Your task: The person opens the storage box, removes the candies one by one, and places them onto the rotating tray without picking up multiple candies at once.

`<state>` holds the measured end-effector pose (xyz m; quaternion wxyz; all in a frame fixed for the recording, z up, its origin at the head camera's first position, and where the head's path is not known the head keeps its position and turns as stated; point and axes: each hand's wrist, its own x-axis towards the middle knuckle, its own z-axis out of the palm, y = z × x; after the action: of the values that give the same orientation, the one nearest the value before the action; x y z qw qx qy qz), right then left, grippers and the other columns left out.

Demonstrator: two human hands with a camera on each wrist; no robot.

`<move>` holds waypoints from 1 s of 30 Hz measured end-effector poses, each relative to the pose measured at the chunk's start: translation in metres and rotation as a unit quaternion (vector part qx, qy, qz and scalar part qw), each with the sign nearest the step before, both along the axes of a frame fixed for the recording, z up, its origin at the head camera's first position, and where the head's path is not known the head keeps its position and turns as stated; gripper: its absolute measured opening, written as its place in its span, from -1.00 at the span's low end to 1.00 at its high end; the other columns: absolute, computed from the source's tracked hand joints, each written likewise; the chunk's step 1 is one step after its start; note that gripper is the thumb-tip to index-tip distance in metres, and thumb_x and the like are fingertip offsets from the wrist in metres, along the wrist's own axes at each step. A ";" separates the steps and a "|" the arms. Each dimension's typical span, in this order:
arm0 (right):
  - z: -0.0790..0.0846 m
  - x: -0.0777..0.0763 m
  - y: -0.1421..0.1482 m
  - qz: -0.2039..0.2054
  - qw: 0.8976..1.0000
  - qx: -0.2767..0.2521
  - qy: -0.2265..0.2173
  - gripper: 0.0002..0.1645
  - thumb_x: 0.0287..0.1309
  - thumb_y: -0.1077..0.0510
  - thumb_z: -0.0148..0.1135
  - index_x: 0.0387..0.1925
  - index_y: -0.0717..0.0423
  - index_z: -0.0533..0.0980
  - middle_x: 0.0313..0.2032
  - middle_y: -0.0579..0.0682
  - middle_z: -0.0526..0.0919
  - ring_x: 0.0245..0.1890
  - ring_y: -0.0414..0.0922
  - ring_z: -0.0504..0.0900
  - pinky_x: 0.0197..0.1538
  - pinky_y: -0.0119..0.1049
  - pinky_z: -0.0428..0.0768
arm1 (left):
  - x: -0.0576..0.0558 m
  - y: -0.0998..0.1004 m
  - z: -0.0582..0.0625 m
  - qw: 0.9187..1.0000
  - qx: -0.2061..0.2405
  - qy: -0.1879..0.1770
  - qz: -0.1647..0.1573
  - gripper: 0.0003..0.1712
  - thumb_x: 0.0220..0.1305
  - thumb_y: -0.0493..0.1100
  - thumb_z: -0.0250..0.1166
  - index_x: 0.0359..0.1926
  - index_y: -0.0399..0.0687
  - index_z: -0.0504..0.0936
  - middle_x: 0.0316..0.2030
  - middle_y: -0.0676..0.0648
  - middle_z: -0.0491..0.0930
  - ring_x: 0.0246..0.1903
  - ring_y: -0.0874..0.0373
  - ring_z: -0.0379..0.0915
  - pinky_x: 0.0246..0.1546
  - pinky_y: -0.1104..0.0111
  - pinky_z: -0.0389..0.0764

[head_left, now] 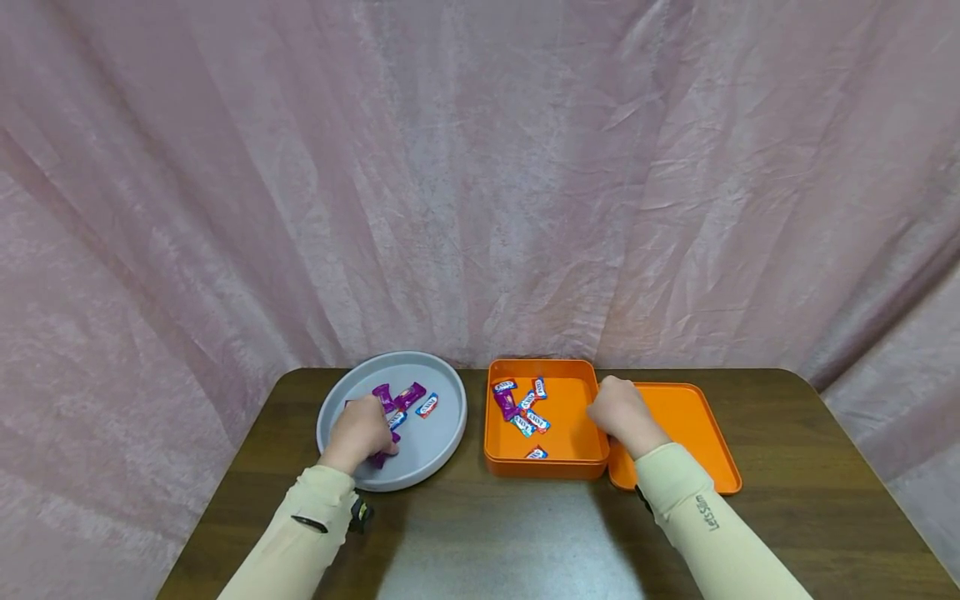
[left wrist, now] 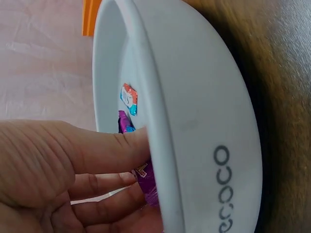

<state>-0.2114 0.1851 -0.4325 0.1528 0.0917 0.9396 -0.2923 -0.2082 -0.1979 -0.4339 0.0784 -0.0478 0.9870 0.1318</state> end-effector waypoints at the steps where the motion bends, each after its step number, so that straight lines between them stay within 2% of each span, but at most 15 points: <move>1: 0.000 0.000 0.000 -0.001 1.000 -0.001 0.000 -0.77 0.10 0.29 0.01 -0.20 0.34 0.46 -0.58 0.16 0.52 -0.75 -0.02 0.54 -0.71 -0.29 0.51 | 0.000 -0.001 -0.001 1.000 -0.002 -0.001 0.007 -0.46 -0.51 -0.05 0.65 -0.48 -0.19 0.56 -0.52 -0.11 0.55 -0.54 0.06 0.45 -0.61 0.23 0.43; 5: 0.000 0.000 -0.001 -0.002 1.000 -0.004 0.000 -0.76 0.10 0.30 0.00 -0.19 0.34 0.46 -0.56 0.17 0.52 -0.74 -0.02 0.55 -0.70 -0.28 0.52 | -0.001 -0.003 -0.002 1.000 -0.010 -0.002 0.024 -0.33 -0.55 -0.03 0.66 -0.33 -0.23 0.56 -0.45 -0.16 0.56 -0.48 0.01 0.44 -0.59 0.17 0.43; 12: 0.001 0.001 -0.001 -0.002 1.000 -0.003 -0.002 -0.74 0.11 0.29 0.00 -0.16 0.35 0.45 -0.54 0.18 0.53 -0.73 -0.01 0.55 -0.69 -0.28 0.52 | 0.000 -0.004 0.003 0.999 -0.012 0.008 0.029 -0.27 -0.56 -0.01 0.66 -0.29 -0.25 0.55 -0.39 -0.17 0.58 -0.43 0.01 0.45 -0.58 0.19 0.43; 15: 0.002 0.000 0.000 -0.005 1.000 -0.002 -0.006 -0.73 0.11 0.28 0.01 -0.14 0.35 0.44 -0.53 0.18 0.54 -0.73 -0.01 0.56 -0.68 -0.27 0.53 | 0.000 -0.003 0.006 0.999 -0.011 0.023 0.033 -0.31 -0.50 0.01 0.64 -0.30 -0.22 0.55 -0.38 -0.16 0.60 -0.44 0.01 0.45 -0.59 0.19 0.43; 18: 0.002 0.000 0.000 -0.006 1.000 -0.003 -0.004 -0.73 0.11 0.28 0.02 -0.15 0.35 0.44 -0.53 0.19 0.54 -0.73 -0.01 0.56 -0.68 -0.27 0.53 | 0.000 0.003 0.009 0.997 -0.004 0.065 0.030 -0.49 -0.39 0.01 0.59 -0.42 -0.16 0.57 -0.48 -0.12 0.60 -0.52 0.04 0.43 -0.64 0.21 0.38; 21: 0.002 0.000 0.000 -0.005 1.000 -0.004 0.000 -0.72 0.10 0.29 0.02 -0.15 0.36 0.44 -0.52 0.20 0.53 -0.73 0.00 0.55 -0.69 -0.27 0.53 | -0.002 0.017 0.013 0.992 0.014 0.124 0.006 -0.66 -0.28 -0.03 0.53 -0.52 -0.11 0.60 -0.56 -0.08 0.59 -0.56 0.05 0.43 -0.66 0.21 0.36; 24: 0.001 -0.001 0.000 0.001 1.000 0.006 0.005 -0.77 0.09 0.29 0.02 -0.21 0.35 0.46 -0.54 0.18 0.53 -0.74 -0.02 0.54 -0.70 -0.29 0.51 | -0.005 0.038 0.016 0.985 0.038 0.164 -0.034 -0.70 -0.17 -0.02 0.49 -0.44 -0.10 0.66 -0.48 -0.08 0.65 -0.48 0.04 0.51 -0.54 0.19 0.47; 27: 0.000 -0.001 0.000 0.004 1.000 0.018 0.008 -0.83 0.07 0.29 0.02 -0.32 0.31 0.49 -0.58 0.16 0.54 -0.75 -0.04 0.54 -0.71 -0.30 0.50 | -0.007 0.063 0.019 0.979 0.076 0.175 -0.071 -0.62 -0.06 0.00 0.46 -0.24 -0.11 0.68 -0.28 -0.10 0.68 -0.29 0.01 0.57 -0.28 0.16 0.57; 30: -0.001 -0.001 -0.001 0.003 1.000 0.021 0.011 -0.85 0.06 0.30 0.01 -0.37 0.29 0.50 -0.60 0.14 0.53 -0.75 -0.04 0.53 -0.72 -0.30 0.49 | -0.007 0.090 0.020 0.974 0.104 0.174 -0.100 -0.55 -0.01 0.01 0.43 -0.10 -0.11 0.65 -0.15 -0.11 0.66 -0.16 -0.01 0.57 -0.10 0.15 0.57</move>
<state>-0.2127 0.1842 -0.4331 0.1418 0.0887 0.9474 -0.2730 -0.2155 -0.1079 -0.4142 -0.0769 0.0831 0.9662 0.2315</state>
